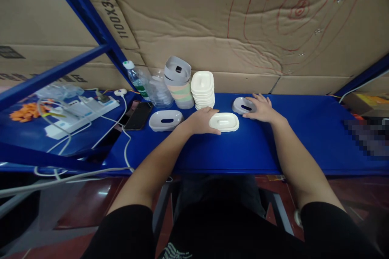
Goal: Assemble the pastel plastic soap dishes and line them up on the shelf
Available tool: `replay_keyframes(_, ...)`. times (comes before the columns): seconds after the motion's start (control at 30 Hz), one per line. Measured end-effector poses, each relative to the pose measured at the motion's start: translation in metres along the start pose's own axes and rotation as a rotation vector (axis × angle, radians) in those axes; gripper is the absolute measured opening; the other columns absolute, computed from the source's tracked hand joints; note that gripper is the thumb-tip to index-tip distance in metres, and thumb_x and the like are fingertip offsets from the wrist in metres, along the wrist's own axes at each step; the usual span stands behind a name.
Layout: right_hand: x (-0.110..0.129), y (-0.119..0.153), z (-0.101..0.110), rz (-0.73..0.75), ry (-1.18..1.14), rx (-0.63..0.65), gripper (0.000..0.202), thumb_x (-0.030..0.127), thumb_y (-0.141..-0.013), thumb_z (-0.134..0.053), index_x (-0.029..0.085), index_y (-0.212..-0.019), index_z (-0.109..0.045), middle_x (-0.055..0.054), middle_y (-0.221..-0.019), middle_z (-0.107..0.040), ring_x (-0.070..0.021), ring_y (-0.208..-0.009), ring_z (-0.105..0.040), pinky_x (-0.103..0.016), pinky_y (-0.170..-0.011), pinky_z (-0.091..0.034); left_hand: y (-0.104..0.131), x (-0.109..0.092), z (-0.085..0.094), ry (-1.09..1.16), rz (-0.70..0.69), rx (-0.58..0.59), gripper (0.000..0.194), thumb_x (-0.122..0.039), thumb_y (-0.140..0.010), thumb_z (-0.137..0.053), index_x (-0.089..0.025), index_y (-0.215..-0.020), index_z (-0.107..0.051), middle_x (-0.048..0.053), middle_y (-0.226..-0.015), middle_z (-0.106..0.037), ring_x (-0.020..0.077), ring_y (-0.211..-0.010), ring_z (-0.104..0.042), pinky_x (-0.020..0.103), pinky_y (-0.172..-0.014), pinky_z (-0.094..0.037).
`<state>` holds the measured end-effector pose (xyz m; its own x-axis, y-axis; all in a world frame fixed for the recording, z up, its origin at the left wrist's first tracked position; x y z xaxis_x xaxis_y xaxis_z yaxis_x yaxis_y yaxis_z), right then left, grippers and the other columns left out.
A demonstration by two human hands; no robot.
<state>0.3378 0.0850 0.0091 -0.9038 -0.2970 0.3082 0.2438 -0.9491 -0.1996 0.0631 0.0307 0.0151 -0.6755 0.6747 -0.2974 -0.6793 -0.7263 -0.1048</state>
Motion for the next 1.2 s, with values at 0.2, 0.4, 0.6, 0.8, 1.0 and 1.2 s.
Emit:
replay_keyframes(0.2,0.008,0.002,0.013,-0.015,-0.204,0.020,0.096,0.052,-0.073,-0.088,0.018,-0.156,-0.052,-0.020,-0.154,-0.057,-0.0431,-0.140,-0.056,-0.062,-0.118,-0.044,-0.002,-0.002,-0.008,0.003,0.008,0.022,0.097,-0.064,-0.083,-0.075,-0.010,-0.157,-0.043,0.024,-0.158,-0.053,0.0393,-0.147,-0.051,0.051,-0.123,-0.039)
replay_keyframes(0.4,0.070,0.015,0.020,0.212,-0.261,0.001,0.107,0.062,-0.066,-0.093,0.026,-0.157,-0.051,-0.017,-0.148,-0.059,-0.0447,-0.138,-0.055,-0.065,-0.118,-0.043,0.002,0.006,0.005,0.112,0.045,-0.052,0.129,-0.072,-0.073,-0.081,-0.011,-0.168,-0.020,0.027,-0.171,-0.032,0.0428,-0.154,-0.043,0.053,-0.125,-0.038)
replay_keyframes(0.6,0.112,0.024,0.001,0.318,-0.248,0.085,0.110,0.068,-0.069,-0.089,0.026,-0.161,-0.046,-0.017,-0.146,-0.058,-0.0435,-0.137,-0.055,-0.062,-0.117,-0.046,0.004,-0.001,0.018,0.135,-0.002,-0.141,0.115,-0.064,-0.081,-0.076,-0.013,-0.168,-0.021,0.024,-0.171,-0.035,0.0415,-0.155,-0.041,0.054,-0.126,-0.039)
replay_keyframes(0.8,0.120,0.024,-0.008,0.333,-0.233,0.125,0.108,0.069,-0.074,-0.086,0.025,-0.163,-0.043,-0.017,-0.154,-0.055,-0.0427,-0.141,-0.053,-0.060,-0.119,-0.046,0.002,-0.003,0.019,0.081,-0.056,-0.155,0.089,-0.059,-0.087,-0.071,-0.017,-0.159,-0.042,0.019,-0.163,-0.050,0.0340,-0.150,-0.049,0.049,-0.127,-0.038)
replay_keyframes(1.0,0.119,0.024,-0.013,0.370,-0.236,0.177,0.103,0.069,-0.073,-0.085,0.026,-0.159,-0.050,-0.015,-0.153,-0.058,-0.0415,-0.140,-0.055,-0.058,-0.117,-0.047,0.001,0.005,0.011,0.058,-0.016,-0.080,0.095,-0.061,-0.082,-0.076,-0.015,-0.159,-0.044,0.019,-0.162,-0.051,0.0345,-0.148,-0.052,0.049,-0.125,-0.039)
replay_keyframes(1.2,0.115,0.023,-0.025,0.357,-0.265,0.229,0.097,0.066,-0.071,-0.088,0.028,-0.154,-0.056,-0.013,-0.147,-0.062,-0.0379,-0.134,-0.061,-0.055,-0.113,-0.050,0.000,0.009,0.003,0.096,0.015,-0.018,0.092,-0.063,-0.079,-0.077,-0.017,-0.154,-0.050,0.018,-0.152,-0.061,0.0358,-0.139,-0.060,0.049,-0.115,-0.049)
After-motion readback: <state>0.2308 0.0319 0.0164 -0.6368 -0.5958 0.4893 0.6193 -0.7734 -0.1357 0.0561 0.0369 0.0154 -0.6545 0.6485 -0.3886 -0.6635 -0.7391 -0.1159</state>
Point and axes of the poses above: each hand's wrist, its own y-axis away from the middle knuckle, its own z-axis out of the back of the hand, x = y × z, the point moved 8 cm from there along -y, towards the middle knuckle
